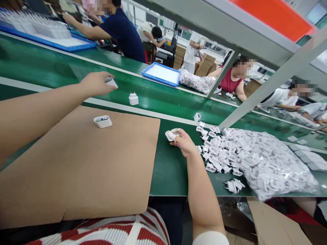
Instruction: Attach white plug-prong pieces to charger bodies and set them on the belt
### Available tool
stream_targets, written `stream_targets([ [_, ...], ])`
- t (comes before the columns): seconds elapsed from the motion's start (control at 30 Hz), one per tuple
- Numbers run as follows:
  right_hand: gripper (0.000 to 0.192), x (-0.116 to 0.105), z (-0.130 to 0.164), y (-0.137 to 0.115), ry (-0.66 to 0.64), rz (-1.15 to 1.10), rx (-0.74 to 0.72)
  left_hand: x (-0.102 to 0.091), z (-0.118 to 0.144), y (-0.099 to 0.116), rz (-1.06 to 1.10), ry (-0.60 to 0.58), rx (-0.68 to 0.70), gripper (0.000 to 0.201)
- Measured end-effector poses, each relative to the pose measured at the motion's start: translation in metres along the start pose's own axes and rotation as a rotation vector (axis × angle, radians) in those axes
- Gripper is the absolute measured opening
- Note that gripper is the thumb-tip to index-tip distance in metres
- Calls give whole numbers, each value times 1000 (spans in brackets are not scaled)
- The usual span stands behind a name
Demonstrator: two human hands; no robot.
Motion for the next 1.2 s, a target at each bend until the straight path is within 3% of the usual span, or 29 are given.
stream_targets([
  [0.07,48,6,1,-3,-41,-119,9,3,36,38,-31,-83,95,64],
  [0.17,48,12,2,-5,-78,-169,-24,37,108,84,5,-359,244,59],
  [0.27,52,19,4,-4,-117,-137,-40,80,164,104,149,-478,341,36],
  [0.33,55,23,6,-4,-112,-85,-50,105,182,105,237,-476,401,29],
  [0.43,46,26,8,-5,-48,38,-97,127,189,97,348,-423,450,33],
  [0.57,41,29,6,-5,27,139,-187,135,187,85,550,-364,400,47],
  [0.7,38,34,5,-5,25,224,-237,137,189,87,631,-410,427,33],
  [0.87,21,45,21,-23,111,695,-498,139,186,88,690,-411,421,31],
  [1.1,17,75,33,-26,-1,998,-609,145,184,85,691,-402,404,33],
  [1.2,20,80,29,-21,-22,1014,-622,146,184,85,698,-396,410,34],
])
Point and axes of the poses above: each hand's wrist, its own z-axis away from the middle knuckle, its own x-axis out of the palm, y = z × x, the point moved 5 cm from there along -z, towards the middle knuckle, and after that the axes turned 7 degrees about -y, right-handed, at the moved point
